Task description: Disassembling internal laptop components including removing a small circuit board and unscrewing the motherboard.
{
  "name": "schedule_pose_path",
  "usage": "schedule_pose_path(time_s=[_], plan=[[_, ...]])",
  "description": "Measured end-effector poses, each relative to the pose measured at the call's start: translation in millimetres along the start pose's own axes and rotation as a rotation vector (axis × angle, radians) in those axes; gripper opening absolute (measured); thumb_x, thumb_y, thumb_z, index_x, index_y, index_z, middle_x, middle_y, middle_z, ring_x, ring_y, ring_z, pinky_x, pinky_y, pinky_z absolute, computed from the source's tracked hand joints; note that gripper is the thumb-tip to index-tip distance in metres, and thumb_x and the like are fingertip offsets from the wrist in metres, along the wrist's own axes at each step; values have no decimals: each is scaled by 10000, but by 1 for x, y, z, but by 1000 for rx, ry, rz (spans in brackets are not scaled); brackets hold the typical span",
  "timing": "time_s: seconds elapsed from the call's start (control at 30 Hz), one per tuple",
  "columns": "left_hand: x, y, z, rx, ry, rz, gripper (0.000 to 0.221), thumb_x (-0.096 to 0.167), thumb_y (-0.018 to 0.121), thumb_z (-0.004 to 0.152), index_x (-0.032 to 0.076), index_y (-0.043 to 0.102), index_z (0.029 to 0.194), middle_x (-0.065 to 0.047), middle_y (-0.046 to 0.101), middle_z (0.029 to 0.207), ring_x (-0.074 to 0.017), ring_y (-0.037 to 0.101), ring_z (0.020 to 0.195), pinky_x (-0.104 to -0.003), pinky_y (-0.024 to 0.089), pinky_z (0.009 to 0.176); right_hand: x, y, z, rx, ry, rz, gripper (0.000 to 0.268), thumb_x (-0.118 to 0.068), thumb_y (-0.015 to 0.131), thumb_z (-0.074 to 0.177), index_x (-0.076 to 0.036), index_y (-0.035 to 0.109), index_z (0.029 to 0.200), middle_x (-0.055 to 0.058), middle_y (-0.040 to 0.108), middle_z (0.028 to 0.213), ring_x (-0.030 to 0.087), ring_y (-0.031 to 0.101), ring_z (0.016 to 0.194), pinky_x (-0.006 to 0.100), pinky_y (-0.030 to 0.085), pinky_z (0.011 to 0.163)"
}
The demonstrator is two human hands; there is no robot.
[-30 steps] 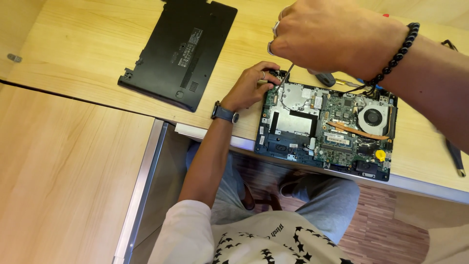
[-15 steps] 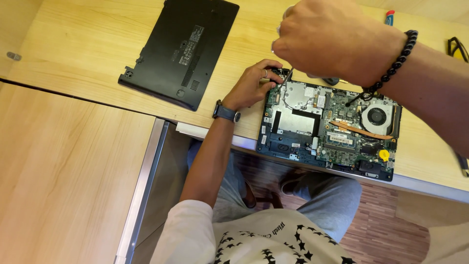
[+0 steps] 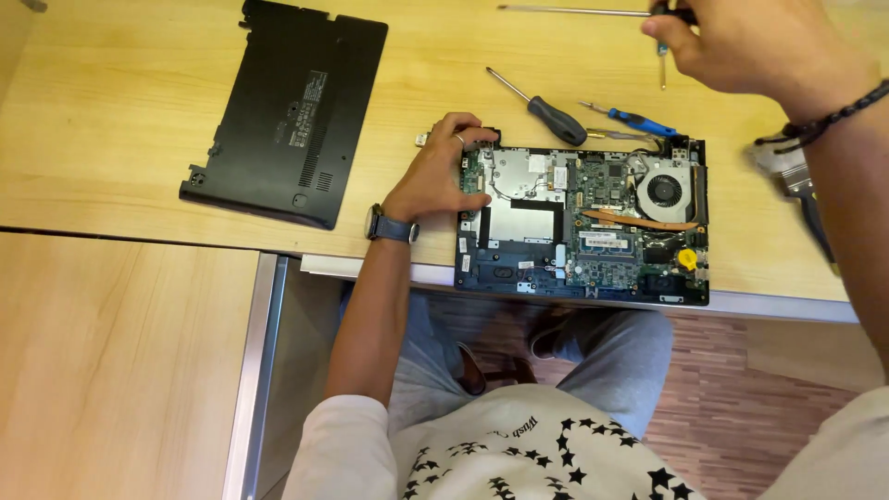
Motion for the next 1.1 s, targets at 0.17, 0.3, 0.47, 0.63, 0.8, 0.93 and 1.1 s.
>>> schedule_pose_path(time_s=[0.17, 0.3, 0.47, 0.63, 0.8, 0.93, 1.1], plan=[[4, 1, -2, -3, -14, 41, 636, 190, 807, 722, 179, 628, 1332, -103, 393, 1336, -329, 433, 1335, -477, 430, 1131, 39, 74, -57, 18, 319, 685, 209, -40, 541, 1130, 60, 617, 1297, 235, 650, 1023, 388, 598, 903, 521, 471, 744], [10, 2, -2, 35, -3, 30, 570, 157, 781, 694, 194, 662, 1250, -90, 385, 1327, -333, 442, 1332, -476, 434, 1115, 24, 74, -94, 3, 523, 930, 252, -27, 477, 1161, 17, 504, 1408, 193, 658, 1012, 263, 656, 789, 454, 541, 724], [29, 2, 3, 97, -8, 70, 543, 60, 696, 674, 136, 663, 1210, -103, 372, 1294, -333, 402, 1299, -517, 412, 1118, 24, 84, -125, 236, 312, 1226, 299, 102, 333, 1146, -73, 535, 1280, 42, 416, 856, 128, 369, 696, 269, 319, 574], [34, 4, 4, 87, -38, 86, 538, 53, 661, 663, 125, 679, 1196, -105, 362, 1277, -326, 380, 1281, -504, 408, 1116, -28, 94, -109, 186, 219, 707, 224, -264, 596, 1052, -128, 738, 1158, 88, 444, 979, 235, 461, 836, 372, 437, 655], [2, 10, -1, 155, -30, 96, 642, 138, 667, 544, 148, 718, 1184, -81, 354, 1221, -321, 365, 1228, -443, 298, 1174, -34, 111, -102, 246, 255, 628, 169, -226, 783, 944, -210, 807, 1110, 96, 493, 971, 455, 656, 794, 563, 557, 755], [1, 12, 0, 157, -25, 117, 638, 134, 663, 543, 164, 718, 1178, -75, 352, 1224, -325, 347, 1240, -444, 281, 1174, -20, 132, -102, 239, 324, 676, 147, -163, 733, 905, -194, 776, 1042, 73, 500, 972, 427, 657, 848, 563, 555, 748], [8, 16, 4, 165, -33, 195, 582, 188, 709, 582, 178, 727, 1163, -85, 384, 1253, -340, 336, 1280, -525, 232, 1180, -8, 131, -114, 450, 291, 780, 348, 69, 593, 832, -159, 769, 1027, 84, 497, 932, 374, 640, 784, 456, 536, 777]])
Point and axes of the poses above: each hand's wrist, its own z-axis towards the middle knuckle, its own y-axis out of the palm, x = y × z, the point moved 9 cm from there along z, towards the middle knuckle
